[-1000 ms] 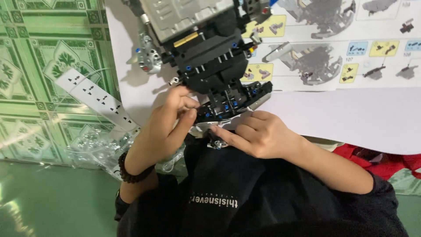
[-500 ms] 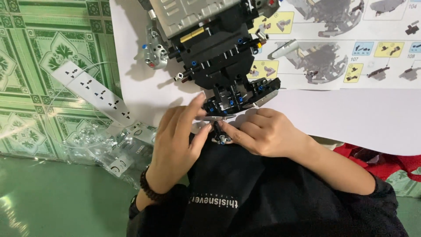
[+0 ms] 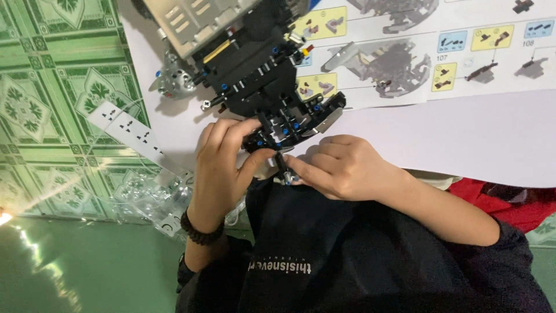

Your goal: The person assembles a complex mechanical model using small plastic bricks, following a printed instruction manual. They pick up individual pieces and attach them to the main structure, occasionally rotating the model to access different connection points.

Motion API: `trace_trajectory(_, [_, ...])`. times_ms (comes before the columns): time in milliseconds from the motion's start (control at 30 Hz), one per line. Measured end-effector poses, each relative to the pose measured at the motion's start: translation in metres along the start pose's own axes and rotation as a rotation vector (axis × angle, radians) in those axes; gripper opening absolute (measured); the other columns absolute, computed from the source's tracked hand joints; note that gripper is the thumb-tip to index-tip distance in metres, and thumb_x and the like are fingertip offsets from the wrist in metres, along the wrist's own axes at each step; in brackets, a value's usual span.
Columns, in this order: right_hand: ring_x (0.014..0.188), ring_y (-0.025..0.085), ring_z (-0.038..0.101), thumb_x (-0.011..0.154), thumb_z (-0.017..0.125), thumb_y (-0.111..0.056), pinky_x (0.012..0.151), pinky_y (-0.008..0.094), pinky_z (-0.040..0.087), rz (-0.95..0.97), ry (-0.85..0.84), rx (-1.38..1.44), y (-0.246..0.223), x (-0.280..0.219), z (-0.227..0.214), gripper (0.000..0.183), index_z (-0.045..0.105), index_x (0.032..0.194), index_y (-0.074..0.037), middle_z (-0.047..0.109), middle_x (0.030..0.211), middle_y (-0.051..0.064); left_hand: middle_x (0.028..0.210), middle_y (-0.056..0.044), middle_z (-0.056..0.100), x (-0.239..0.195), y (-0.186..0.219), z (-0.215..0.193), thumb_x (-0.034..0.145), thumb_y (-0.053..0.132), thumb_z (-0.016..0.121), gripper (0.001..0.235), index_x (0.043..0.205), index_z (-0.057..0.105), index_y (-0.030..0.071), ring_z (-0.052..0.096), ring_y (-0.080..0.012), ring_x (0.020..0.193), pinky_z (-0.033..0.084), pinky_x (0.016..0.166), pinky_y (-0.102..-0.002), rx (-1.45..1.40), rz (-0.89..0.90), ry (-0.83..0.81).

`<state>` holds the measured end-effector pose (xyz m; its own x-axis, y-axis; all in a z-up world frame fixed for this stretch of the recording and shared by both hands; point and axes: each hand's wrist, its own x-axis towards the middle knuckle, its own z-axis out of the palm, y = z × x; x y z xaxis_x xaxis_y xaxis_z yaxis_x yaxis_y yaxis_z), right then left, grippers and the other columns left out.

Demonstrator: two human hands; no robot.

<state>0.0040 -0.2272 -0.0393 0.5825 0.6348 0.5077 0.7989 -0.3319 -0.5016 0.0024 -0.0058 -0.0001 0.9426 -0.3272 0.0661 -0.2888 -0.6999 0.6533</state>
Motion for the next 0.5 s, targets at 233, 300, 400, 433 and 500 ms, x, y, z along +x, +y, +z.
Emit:
trace_trajectory(233, [0.05, 0.018, 0.058, 0.093, 0.058, -0.02, 0.059, 0.029, 0.053, -0.035, 0.055, 0.096, 0.006, 0.005, -0.01, 0.023, 0.073, 0.098, -0.004, 0.055, 0.052, 0.004, 0.087, -0.01, 0.053, 0.007, 0.013, 0.001, 0.082, 0.026, 0.082, 0.046, 0.111, 0.058, 0.0, 0.057, -0.0249, 0.079, 0.05, 0.078, -0.031, 0.368, 0.137, -0.048])
trace_trajectory(300, [0.05, 0.018, 0.058, 0.093, 0.06, -0.02, 0.058, 0.03, 0.053, -0.031, 0.066, 0.098, 0.008, 0.005, -0.008, 0.021, 0.073, 0.097, -0.004, 0.055, 0.052, 0.005, 0.086, -0.01, 0.053, 0.006, 0.008, 0.002, 0.084, 0.024, 0.081, 0.042, 0.11, 0.058, 0.0, 0.058, -0.0253, 0.079, 0.051, 0.077, -0.032, 0.368, 0.158, -0.075])
trace_trajectory(400, [0.051, 0.018, 0.058, 0.092, 0.062, -0.02, 0.058, 0.029, 0.053, -0.024, 0.079, 0.099, 0.009, 0.002, -0.006, 0.02, 0.073, 0.096, -0.004, 0.056, 0.052, 0.004, 0.085, -0.01, 0.052, 0.008, 0.001, 0.004, 0.084, 0.021, 0.08, 0.039, 0.108, 0.058, -0.001, 0.059, -0.0264, 0.079, 0.053, 0.077, -0.034, 0.394, 0.215, -0.11])
trace_trajectory(433, [0.051, 0.018, 0.058, 0.092, 0.062, -0.02, 0.059, 0.029, 0.053, -0.019, 0.086, 0.096, 0.009, 0.002, -0.006, 0.02, 0.073, 0.096, -0.004, 0.056, 0.052, 0.004, 0.085, -0.011, 0.051, 0.01, -0.002, 0.004, 0.083, 0.021, 0.081, 0.04, 0.108, 0.058, 0.0, 0.06, -0.0272, 0.079, 0.054, 0.077, -0.034, 0.422, 0.256, -0.119])
trace_trajectory(500, [0.051, 0.018, 0.058, 0.092, 0.062, -0.02, 0.059, 0.029, 0.053, -0.005, 0.082, 0.083, 0.009, 0.0, -0.007, 0.021, 0.074, 0.095, -0.003, 0.056, 0.052, 0.005, 0.084, -0.011, 0.053, 0.011, -0.008, 0.001, 0.083, 0.02, 0.08, 0.041, 0.11, 0.056, 0.0, 0.061, -0.0293, 0.079, 0.054, 0.073, -0.037, 0.343, 0.234, -0.155])
